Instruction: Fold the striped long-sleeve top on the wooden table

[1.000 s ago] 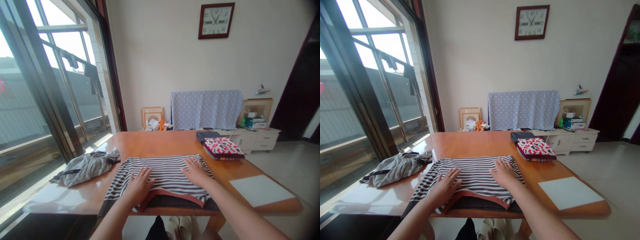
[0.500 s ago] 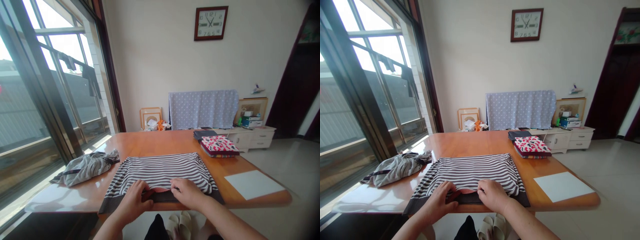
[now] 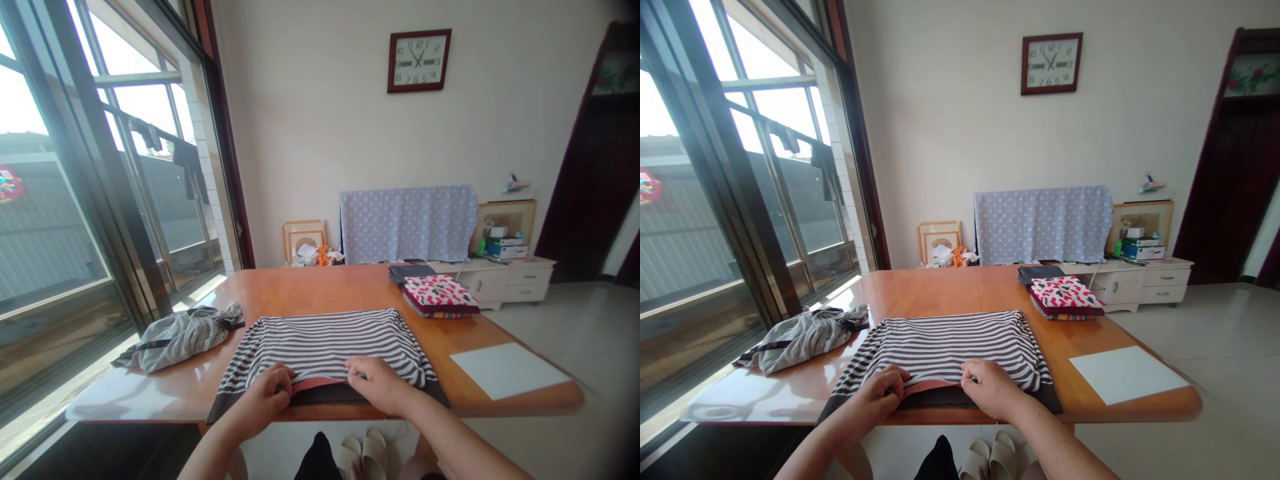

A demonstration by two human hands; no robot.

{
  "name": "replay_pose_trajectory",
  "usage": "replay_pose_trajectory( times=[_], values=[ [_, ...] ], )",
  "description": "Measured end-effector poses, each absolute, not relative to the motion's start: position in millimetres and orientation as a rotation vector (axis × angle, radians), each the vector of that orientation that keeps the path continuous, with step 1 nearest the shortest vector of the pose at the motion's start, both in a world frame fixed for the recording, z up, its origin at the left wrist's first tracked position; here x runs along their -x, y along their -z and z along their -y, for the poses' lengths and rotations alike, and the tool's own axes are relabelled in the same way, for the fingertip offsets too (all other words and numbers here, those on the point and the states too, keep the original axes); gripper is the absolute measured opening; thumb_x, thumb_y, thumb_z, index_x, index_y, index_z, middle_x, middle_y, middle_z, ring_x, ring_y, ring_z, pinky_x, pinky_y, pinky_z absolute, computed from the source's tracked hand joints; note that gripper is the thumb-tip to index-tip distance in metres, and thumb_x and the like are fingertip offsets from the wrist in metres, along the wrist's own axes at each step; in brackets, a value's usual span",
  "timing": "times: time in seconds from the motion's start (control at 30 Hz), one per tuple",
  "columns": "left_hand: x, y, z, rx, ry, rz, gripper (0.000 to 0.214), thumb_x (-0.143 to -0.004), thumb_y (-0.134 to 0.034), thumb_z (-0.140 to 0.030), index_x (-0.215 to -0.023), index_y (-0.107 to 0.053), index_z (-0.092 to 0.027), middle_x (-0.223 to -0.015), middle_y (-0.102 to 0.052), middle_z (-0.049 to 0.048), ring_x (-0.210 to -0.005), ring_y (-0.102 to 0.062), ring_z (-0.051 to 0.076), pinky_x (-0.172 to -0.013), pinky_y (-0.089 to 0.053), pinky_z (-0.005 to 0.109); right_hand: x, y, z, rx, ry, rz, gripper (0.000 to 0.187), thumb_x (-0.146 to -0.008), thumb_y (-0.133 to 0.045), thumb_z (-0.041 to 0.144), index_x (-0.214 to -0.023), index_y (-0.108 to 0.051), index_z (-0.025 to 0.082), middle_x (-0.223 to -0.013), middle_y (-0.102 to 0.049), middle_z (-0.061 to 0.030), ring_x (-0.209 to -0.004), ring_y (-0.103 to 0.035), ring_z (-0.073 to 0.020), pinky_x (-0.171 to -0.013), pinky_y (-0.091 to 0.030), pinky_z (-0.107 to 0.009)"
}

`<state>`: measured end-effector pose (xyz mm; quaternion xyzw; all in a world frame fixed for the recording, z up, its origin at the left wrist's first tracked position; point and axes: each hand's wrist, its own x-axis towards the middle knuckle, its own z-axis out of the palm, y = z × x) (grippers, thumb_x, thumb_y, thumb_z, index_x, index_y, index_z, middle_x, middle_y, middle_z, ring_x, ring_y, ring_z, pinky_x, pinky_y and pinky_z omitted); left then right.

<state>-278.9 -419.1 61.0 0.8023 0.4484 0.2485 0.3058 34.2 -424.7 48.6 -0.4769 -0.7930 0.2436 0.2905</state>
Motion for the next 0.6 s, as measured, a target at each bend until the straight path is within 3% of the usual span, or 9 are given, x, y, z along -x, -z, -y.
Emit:
replay_pose_trajectory(
  times=[0.17, 0.33, 0.43, 0.6],
  values=[
    [279, -74, 422, -2.071, -0.606, -1.216, 0.009, -0.075, -0.055, -0.018, -0.074, -0.063, -0.022, -0.111, -0.068, 0.0049, -0.107, -0.061, 0.022, -0.091, -0.050, 0.030, -33, -57, 430, 1.295, -0.615, 2.133, 0.023, -0.089, -0.059, 0.033, -0.083, -0.078, 0.021, -0.129, -0.072, -0.0077, -0.120, -0.066, -0.0240, -0.103, -0.046, -0.033],
    [257, -73, 427, -2.194, -0.687, -1.328, 0.017, -0.080, -0.060, -0.024, -0.095, -0.069, -0.024, -0.101, -0.070, 0.0040, -0.099, -0.062, 0.023, -0.092, -0.049, 0.034, -21, -51, 434, 1.298, -0.464, 2.135, 0.027, -0.087, -0.066, 0.038, -0.106, -0.080, 0.024, -0.132, -0.071, -0.0084, -0.122, -0.064, -0.0247, -0.108, -0.045, -0.035],
    [246, -67, 429, -2.271, -0.686, -1.256, 0.028, -0.085, -0.060, -0.028, -0.110, -0.072, -0.025, -0.108, -0.070, 0.0056, -0.104, -0.063, 0.024, -0.097, -0.049, 0.034, -19, -43, 435, 1.310, -0.465, 2.220, 0.039, -0.086, -0.067, 0.038, -0.121, -0.076, 0.025, -0.142, -0.064, -0.0099, -0.133, -0.057, -0.0279, -0.115, -0.040, -0.041],
    [240, -56, 424, -2.388, -0.665, -1.305, 0.042, -0.097, -0.050, -0.043, -0.131, -0.068, -0.026, -0.128, -0.068, 0.0092, -0.119, -0.061, 0.025, -0.107, -0.047, 0.039, -23, -44, 437, 1.320, -0.514, 2.177, 0.040, -0.094, -0.056, 0.041, -0.124, -0.075, 0.023, -0.145, -0.061, -0.0102, -0.139, -0.052, -0.0252, -0.117, -0.039, -0.038]
  ],
)
